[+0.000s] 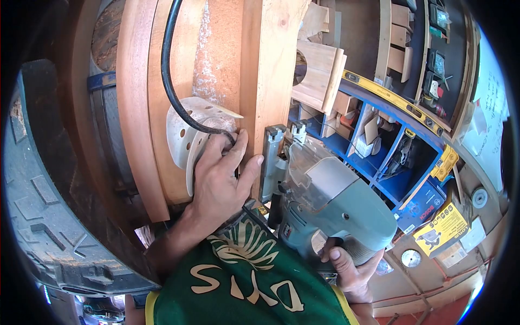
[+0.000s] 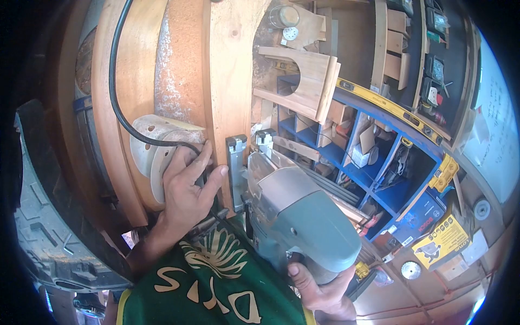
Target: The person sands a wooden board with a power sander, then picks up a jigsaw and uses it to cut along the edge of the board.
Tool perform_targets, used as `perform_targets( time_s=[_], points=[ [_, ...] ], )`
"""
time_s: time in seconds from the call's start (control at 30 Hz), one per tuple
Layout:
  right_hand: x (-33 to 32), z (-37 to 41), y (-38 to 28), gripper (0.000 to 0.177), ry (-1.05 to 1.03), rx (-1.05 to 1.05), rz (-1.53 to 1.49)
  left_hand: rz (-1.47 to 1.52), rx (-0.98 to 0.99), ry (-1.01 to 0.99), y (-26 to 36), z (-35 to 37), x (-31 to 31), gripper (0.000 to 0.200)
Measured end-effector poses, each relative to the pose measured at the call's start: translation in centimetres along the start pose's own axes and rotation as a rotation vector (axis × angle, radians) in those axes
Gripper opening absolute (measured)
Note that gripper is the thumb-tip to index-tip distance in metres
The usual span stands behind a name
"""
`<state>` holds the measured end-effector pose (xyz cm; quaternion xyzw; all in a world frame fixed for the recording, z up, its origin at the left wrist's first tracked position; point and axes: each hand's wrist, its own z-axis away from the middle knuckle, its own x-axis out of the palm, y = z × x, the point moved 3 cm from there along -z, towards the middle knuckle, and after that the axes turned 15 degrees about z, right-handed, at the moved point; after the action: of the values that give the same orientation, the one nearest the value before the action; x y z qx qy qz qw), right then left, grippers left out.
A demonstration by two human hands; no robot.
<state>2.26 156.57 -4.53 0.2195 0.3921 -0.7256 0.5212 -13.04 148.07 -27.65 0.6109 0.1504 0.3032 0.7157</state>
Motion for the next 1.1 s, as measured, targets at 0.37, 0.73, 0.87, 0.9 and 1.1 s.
perform_targets(
  time_s=[0.37, 0.73, 0.87, 0.9, 1.1],
  points=[
    [0.2, 0.0, -0.3, 0.078, 0.012, 0.004, 0.005, 0.029, 0.016, 0.000, 0.0, -0.1, -0.1, 0.047],
    [0.1, -0.2, -0.7, 0.082, 0.022, 0.006, 0.021, 0.048, -0.008, -0.004, 0.0, -0.1, -0.1, 0.046],
    [0.2, -0.2, -0.9, 0.082, 0.028, 0.014, 0.014, 0.055, -0.004, -0.005, -0.1, -0.1, -0.1, 0.046],
    [0.3, -0.2, -1.0, 0.082, 0.035, 0.016, 0.009, 0.052, -0.009, -0.009, 0.0, -0.2, -0.1, 0.046],
    [0.3, -0.4, -1.0, 0.082, 0.044, 0.014, 0.007, 0.041, -0.016, -0.008, 0.1, -0.2, -0.1, 0.047]
  ],
)
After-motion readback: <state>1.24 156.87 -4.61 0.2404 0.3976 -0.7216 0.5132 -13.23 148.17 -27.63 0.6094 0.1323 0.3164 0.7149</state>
